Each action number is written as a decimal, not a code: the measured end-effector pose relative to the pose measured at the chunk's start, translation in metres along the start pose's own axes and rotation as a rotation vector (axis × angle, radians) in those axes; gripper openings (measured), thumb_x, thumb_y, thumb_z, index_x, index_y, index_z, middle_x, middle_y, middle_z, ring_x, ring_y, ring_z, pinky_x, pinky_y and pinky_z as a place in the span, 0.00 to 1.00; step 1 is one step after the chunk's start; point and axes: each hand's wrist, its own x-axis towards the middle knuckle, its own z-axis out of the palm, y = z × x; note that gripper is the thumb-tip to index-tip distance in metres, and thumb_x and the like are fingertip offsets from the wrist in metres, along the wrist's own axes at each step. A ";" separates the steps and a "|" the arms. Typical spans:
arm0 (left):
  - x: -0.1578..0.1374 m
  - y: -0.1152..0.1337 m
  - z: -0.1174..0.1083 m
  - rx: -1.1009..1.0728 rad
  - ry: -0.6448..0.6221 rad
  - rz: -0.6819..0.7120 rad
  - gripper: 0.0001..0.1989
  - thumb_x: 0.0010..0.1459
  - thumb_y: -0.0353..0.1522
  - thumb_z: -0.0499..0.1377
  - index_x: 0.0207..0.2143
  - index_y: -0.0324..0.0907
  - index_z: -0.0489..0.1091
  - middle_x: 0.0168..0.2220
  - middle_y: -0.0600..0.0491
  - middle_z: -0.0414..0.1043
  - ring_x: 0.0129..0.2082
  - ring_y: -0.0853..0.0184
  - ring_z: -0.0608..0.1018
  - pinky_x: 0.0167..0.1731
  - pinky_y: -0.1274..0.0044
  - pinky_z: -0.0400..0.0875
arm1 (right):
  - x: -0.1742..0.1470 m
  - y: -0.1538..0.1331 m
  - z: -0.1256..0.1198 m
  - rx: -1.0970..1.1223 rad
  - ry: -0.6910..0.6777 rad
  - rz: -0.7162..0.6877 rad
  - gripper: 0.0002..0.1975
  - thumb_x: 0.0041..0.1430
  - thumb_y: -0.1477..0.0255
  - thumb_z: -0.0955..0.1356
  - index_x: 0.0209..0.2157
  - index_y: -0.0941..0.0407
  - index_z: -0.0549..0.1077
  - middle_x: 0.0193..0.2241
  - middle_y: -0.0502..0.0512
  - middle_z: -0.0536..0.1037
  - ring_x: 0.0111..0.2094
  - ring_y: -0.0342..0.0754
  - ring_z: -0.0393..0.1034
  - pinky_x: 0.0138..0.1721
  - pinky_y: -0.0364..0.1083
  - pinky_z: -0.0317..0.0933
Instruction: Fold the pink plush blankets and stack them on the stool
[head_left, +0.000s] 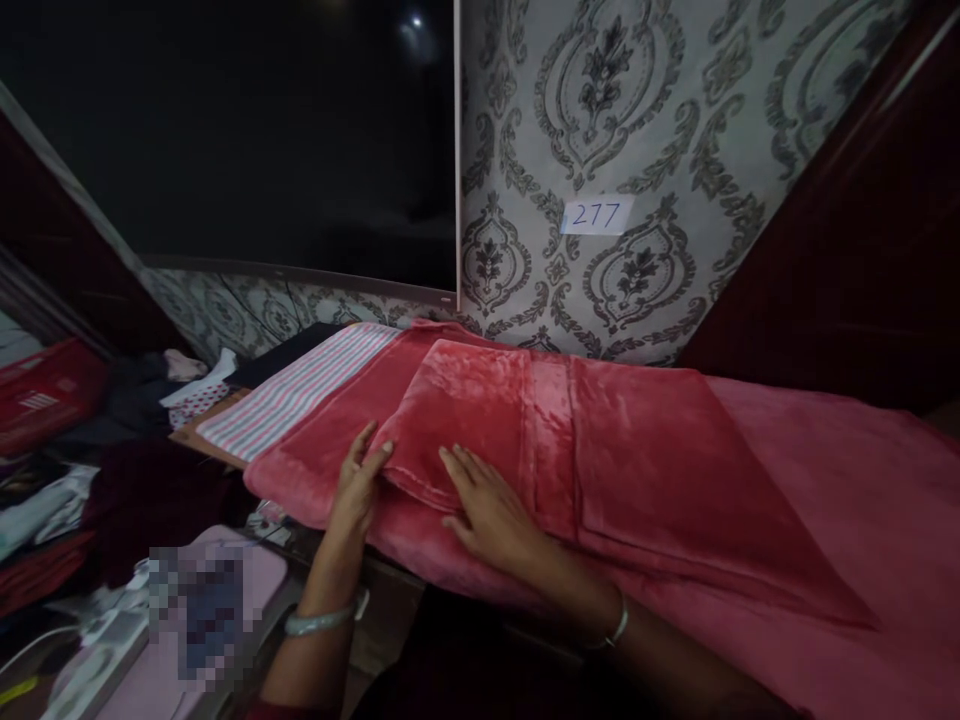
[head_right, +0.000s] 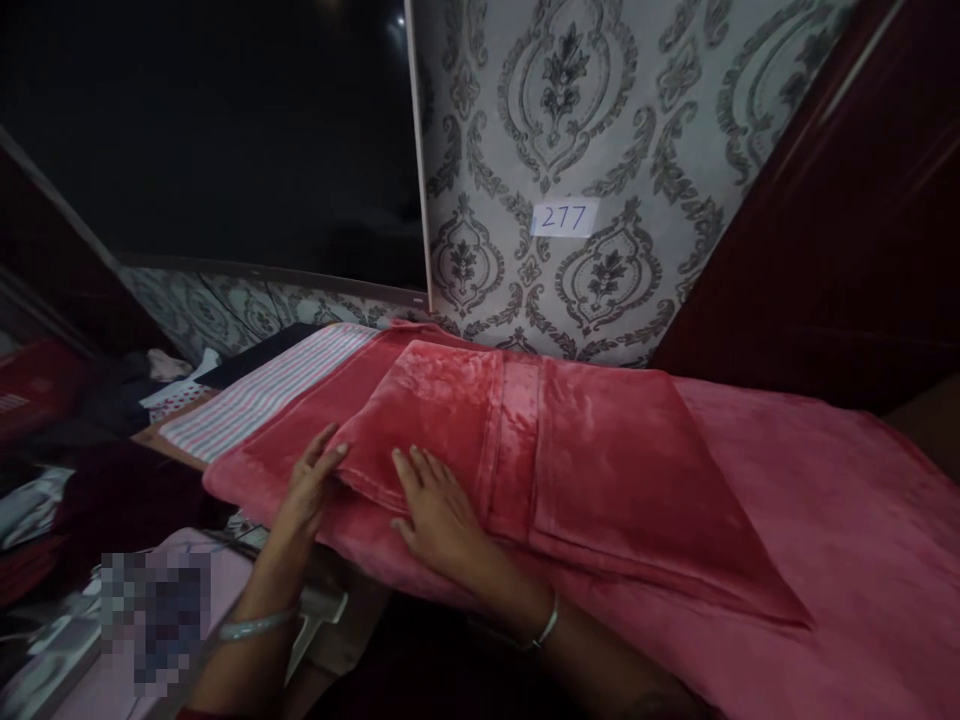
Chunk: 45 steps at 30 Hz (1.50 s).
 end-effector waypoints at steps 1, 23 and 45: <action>-0.001 0.000 0.002 0.024 -0.001 0.038 0.51 0.34 0.41 0.77 0.62 0.41 0.67 0.43 0.48 0.81 0.42 0.60 0.81 0.45 0.72 0.74 | 0.008 -0.007 0.004 0.009 -0.003 -0.012 0.46 0.58 0.74 0.71 0.73 0.57 0.48 0.72 0.64 0.51 0.73 0.57 0.44 0.70 0.59 0.47; 0.011 -0.031 -0.012 0.061 0.059 0.194 0.36 0.43 0.45 0.71 0.54 0.42 0.72 0.36 0.54 0.77 0.30 0.68 0.76 0.34 0.77 0.71 | 0.060 -0.035 0.015 -0.154 -0.065 0.065 0.36 0.67 0.65 0.66 0.72 0.54 0.53 0.62 0.68 0.70 0.62 0.61 0.65 0.61 0.60 0.58; 0.060 -0.016 -0.005 1.167 -0.180 0.777 0.27 0.60 0.39 0.56 0.61 0.40 0.69 0.66 0.38 0.64 0.67 0.46 0.63 0.65 0.52 0.55 | 0.146 0.139 -0.073 -0.185 0.184 0.323 0.25 0.63 0.75 0.66 0.61 0.58 0.71 0.60 0.62 0.74 0.60 0.54 0.68 0.62 0.49 0.58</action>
